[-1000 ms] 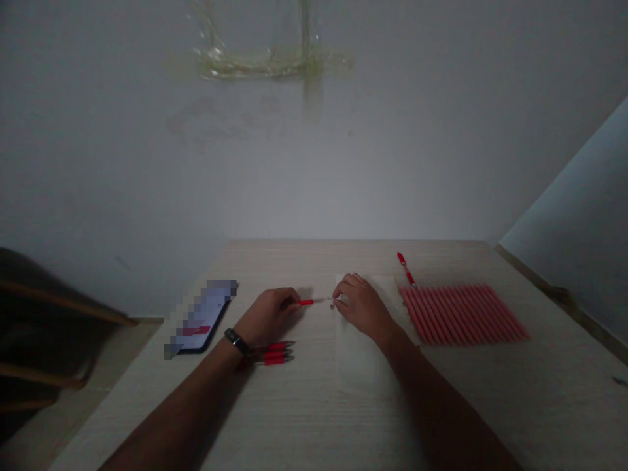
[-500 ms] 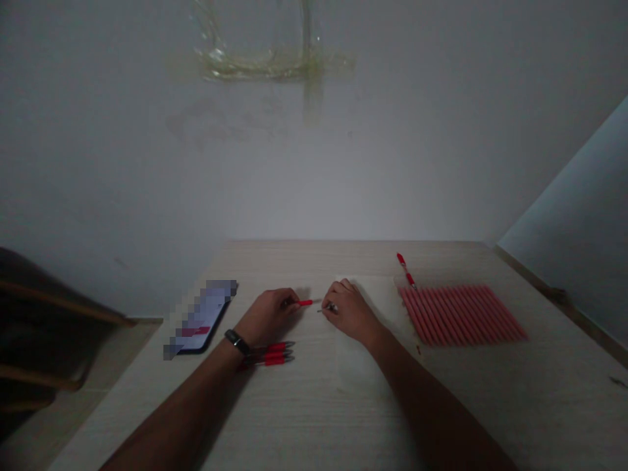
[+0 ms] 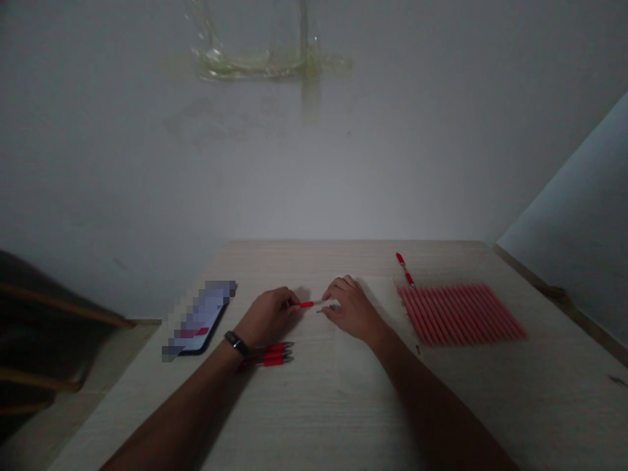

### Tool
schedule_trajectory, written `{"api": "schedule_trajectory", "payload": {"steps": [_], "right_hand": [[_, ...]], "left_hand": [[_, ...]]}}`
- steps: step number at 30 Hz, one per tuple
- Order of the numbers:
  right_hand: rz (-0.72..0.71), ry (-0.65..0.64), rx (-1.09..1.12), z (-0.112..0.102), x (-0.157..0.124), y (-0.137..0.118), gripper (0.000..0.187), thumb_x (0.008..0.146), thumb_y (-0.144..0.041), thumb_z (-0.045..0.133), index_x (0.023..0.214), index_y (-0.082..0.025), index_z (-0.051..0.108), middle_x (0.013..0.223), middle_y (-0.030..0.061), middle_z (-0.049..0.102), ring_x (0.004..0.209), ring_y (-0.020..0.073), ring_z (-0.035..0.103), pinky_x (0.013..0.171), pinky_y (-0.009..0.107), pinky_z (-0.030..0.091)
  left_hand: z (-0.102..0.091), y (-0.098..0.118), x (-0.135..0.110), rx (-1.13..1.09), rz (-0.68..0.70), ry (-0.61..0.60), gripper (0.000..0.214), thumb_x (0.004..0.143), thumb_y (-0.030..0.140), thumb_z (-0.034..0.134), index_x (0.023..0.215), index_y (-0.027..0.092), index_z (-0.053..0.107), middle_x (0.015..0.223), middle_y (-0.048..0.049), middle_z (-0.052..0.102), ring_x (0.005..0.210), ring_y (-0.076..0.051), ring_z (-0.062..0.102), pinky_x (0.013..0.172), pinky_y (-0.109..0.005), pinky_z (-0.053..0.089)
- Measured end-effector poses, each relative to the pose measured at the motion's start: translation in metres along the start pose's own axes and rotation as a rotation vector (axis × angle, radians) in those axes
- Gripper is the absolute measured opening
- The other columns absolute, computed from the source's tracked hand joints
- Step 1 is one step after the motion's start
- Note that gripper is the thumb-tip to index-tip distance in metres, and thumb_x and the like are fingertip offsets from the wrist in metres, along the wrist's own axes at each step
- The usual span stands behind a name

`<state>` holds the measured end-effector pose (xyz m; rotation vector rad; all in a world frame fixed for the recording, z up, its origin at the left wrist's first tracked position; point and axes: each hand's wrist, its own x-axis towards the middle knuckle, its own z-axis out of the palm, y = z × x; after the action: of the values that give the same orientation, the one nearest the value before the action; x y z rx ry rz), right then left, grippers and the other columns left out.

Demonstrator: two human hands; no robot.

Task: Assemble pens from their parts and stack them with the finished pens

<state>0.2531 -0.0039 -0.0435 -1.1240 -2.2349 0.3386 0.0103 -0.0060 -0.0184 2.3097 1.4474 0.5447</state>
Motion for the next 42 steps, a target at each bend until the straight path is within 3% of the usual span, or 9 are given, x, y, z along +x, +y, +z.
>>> {"api": "schedule_trajectory", "payload": {"steps": [12,19,29,35,42], "right_hand": [[-0.062,-0.032,-0.028,-0.008,0.003,-0.01,0.003,0.089,-0.022,0.07,0.091,-0.023,0.068,0.1,0.0049,0.064,0.103,0.0228,0.053,0.091,0.038,0.04],[-0.042,0.021,-0.018,-0.017,0.0,0.0,0.006,0.087,-0.02,0.072,0.091,-0.023,0.068,0.101,0.0052,0.064,0.103,0.0238,0.054,0.092,0.039,0.04],[-0.026,0.083,-0.065,-0.034,-0.005,0.031,0.003,0.09,-0.025,0.069,0.088,-0.022,0.07,0.1,0.0065,0.064,0.1,0.0247,0.054,0.091,0.041,0.041],[0.002,0.082,-0.062,-0.025,-0.005,0.039,0.002,0.088,-0.023,0.072,0.087,-0.021,0.07,0.094,0.0058,0.065,0.095,0.0234,0.055,0.088,0.039,0.042],[-0.001,0.074,0.037,-0.002,0.0,0.017,0.005,0.083,-0.022,0.078,0.085,-0.022,0.073,0.092,0.0046,0.065,0.094,0.022,0.055,0.087,0.038,0.042]], "left_hand": [[0.004,0.003,0.002,-0.102,0.073,-0.044,0.015,0.086,0.025,0.065,0.099,0.019,0.071,0.093,-0.0067,0.071,0.084,-0.02,0.063,0.073,-0.026,0.045],[0.003,0.002,0.001,-0.105,0.086,-0.013,0.005,0.087,0.022,0.064,0.087,0.019,0.068,0.088,-0.0038,0.07,0.082,-0.019,0.062,0.072,-0.027,0.043],[-0.005,-0.013,0.002,-0.004,0.033,0.044,0.009,0.09,0.025,0.061,0.087,0.019,0.067,0.088,-0.0046,0.069,0.078,-0.018,0.06,0.068,-0.027,0.04],[-0.003,-0.011,0.001,0.007,0.054,0.011,0.009,0.089,0.026,0.062,0.086,0.02,0.068,0.086,-0.0033,0.069,0.078,-0.017,0.06,0.068,-0.026,0.039],[-0.013,-0.012,0.004,-0.043,0.059,0.033,0.012,0.09,0.028,0.062,0.086,0.019,0.069,0.084,-0.0035,0.07,0.074,-0.017,0.06,0.065,-0.026,0.039]]}}
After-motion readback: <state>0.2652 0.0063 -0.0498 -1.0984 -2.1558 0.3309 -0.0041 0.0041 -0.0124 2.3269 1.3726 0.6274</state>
